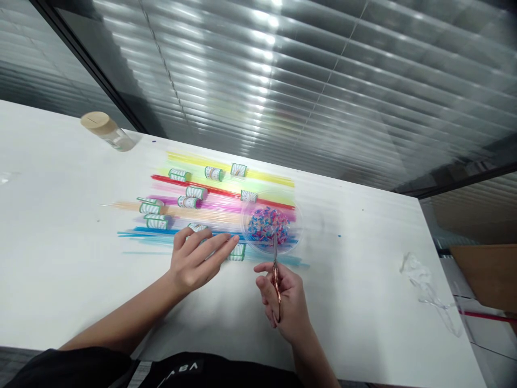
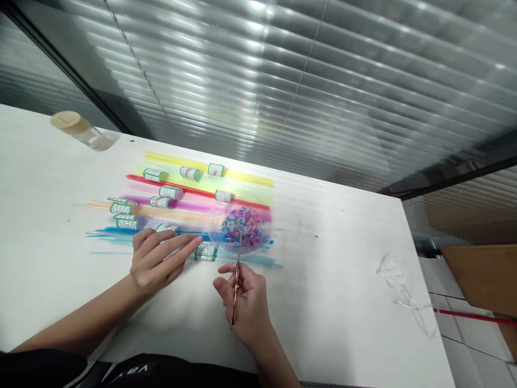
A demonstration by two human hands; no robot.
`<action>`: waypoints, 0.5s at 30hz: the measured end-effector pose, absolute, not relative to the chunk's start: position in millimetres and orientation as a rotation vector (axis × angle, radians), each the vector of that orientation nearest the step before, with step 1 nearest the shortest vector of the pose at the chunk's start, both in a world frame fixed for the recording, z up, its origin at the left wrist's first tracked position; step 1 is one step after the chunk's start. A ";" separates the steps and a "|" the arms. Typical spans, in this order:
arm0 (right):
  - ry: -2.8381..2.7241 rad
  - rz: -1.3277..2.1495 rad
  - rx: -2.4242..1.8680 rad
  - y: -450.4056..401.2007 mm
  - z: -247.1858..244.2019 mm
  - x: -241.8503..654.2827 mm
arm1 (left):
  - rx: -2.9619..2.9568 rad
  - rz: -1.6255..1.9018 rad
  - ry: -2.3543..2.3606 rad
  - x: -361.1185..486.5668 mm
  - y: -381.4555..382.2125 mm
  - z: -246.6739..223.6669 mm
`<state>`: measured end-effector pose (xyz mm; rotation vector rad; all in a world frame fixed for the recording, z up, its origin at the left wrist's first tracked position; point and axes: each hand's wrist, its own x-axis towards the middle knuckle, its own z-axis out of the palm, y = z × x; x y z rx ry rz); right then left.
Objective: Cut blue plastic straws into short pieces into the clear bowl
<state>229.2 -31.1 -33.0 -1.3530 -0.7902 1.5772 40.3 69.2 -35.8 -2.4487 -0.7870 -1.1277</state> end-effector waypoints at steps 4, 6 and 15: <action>-0.862 1.536 -1.264 -34.4 -35.4 229.8 | -2.443 -1.132 -0.795 39.7 69.5 -36.2; -0.895 1.560 -1.217 -35.3 -36.6 229.7 | -2.438 -1.135 -0.800 39.8 69.1 -36.9; -0.820 1.621 -1.358 -30.5 -33.4 225.4 | -2.496 -1.134 -0.783 42.0 65.2 -38.8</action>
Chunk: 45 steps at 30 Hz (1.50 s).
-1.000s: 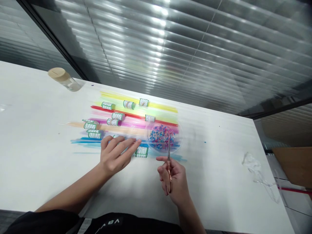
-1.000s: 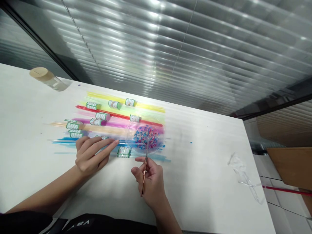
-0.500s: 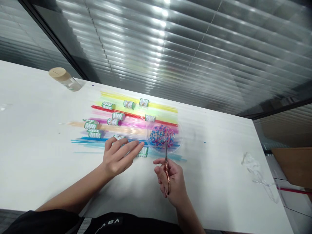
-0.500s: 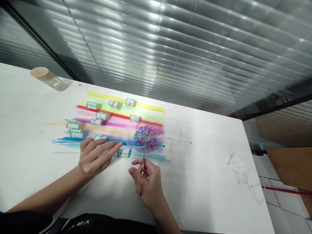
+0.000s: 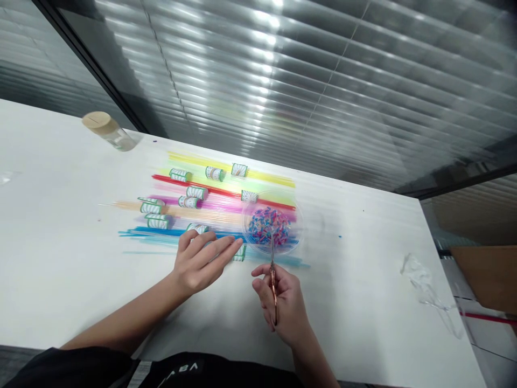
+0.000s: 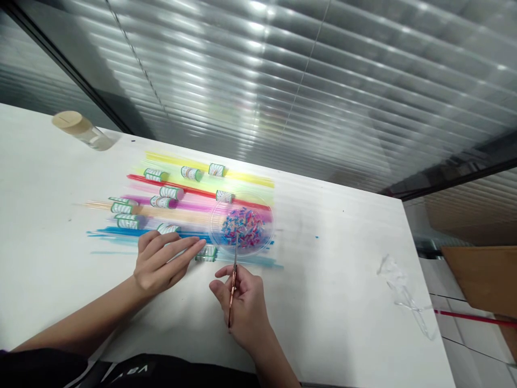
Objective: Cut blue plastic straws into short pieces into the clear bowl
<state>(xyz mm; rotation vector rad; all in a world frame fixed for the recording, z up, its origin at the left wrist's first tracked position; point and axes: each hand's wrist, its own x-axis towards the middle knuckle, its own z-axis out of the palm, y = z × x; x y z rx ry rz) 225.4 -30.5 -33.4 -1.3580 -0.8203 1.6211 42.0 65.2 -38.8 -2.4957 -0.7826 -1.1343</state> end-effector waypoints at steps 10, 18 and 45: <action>-0.911 1.639 -1.224 -34.0 -32.0 225.4 | -2.499 -1.175 -0.794 45.0 62.2 -39.4; -0.876 1.646 -1.339 -33.3 -32.1 224.9 | -2.527 -1.173 -0.827 44.5 57.7 -46.5; -0.849 1.595 -1.288 -34.1 -36.2 225.6 | -2.578 -1.192 -0.806 45.0 56.8 -50.8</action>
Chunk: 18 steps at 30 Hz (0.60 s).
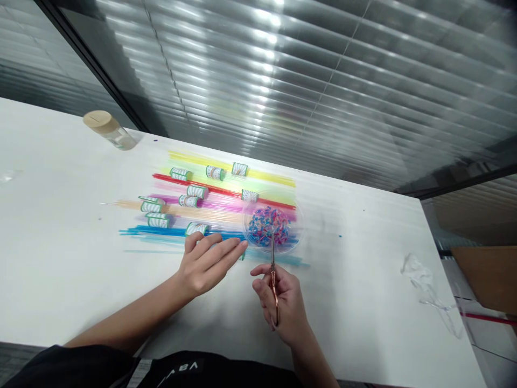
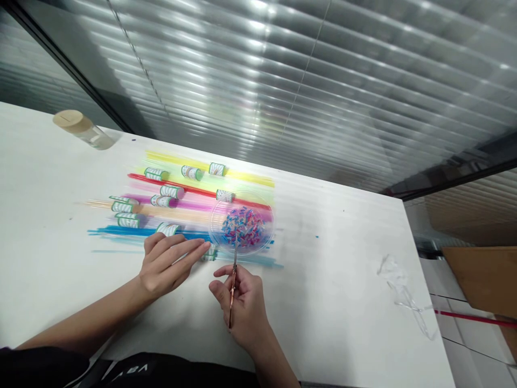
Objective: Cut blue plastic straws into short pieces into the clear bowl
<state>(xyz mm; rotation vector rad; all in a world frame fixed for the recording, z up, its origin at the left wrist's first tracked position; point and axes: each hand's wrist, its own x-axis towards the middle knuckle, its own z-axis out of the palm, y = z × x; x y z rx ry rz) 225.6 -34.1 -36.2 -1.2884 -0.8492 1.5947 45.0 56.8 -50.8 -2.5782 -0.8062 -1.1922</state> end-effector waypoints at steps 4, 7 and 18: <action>-0.864 1.602 -1.244 -34.1 -37.6 224.9 | -2.571 -1.217 -0.807 47.0 57.5 -47.5; -0.954 1.589 -1.171 -35.4 -36.4 225.8 | -2.564 -1.215 -0.813 47.6 57.9 -48.2; -0.889 1.617 -1.210 -29.8 -34.2 225.6 | -2.629 -1.137 -0.841 44.2 52.6 -59.9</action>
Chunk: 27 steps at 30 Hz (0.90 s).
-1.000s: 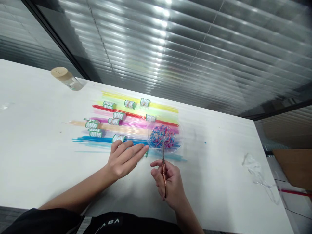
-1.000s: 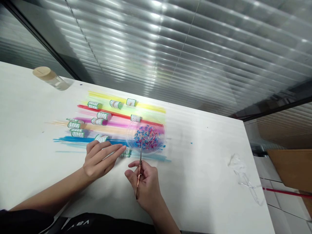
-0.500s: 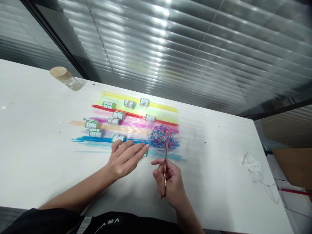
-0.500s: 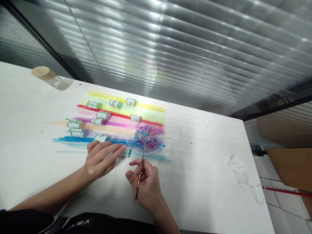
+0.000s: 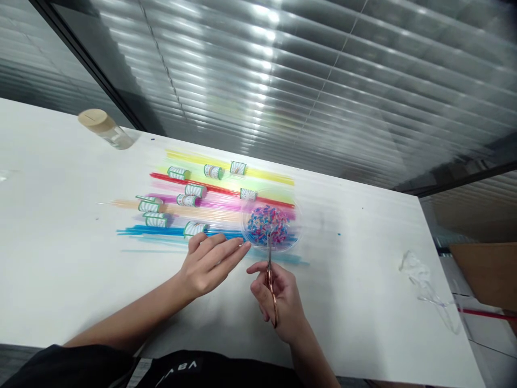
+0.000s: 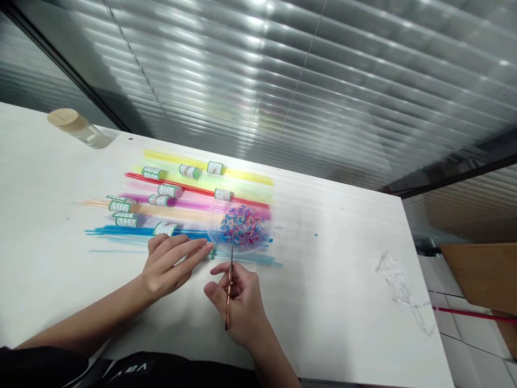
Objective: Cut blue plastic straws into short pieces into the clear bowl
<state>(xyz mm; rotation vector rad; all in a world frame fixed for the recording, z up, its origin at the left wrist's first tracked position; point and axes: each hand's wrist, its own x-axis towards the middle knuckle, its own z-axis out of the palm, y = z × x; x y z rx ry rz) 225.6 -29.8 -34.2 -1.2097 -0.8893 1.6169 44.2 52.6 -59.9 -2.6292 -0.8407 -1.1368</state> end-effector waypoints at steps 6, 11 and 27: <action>-0.856 1.611 -1.287 -31.5 -33.0 226.3 | -2.634 -1.158 -0.832 45.5 53.6 -53.6; -0.931 1.613 -1.195 -32.5 -33.0 225.9 | -2.650 -1.191 -0.832 46.3 52.0 -51.5; -0.945 1.647 -1.227 -33.2 -33.7 224.8 | -2.704 -1.229 -0.797 52.9 48.4 -46.3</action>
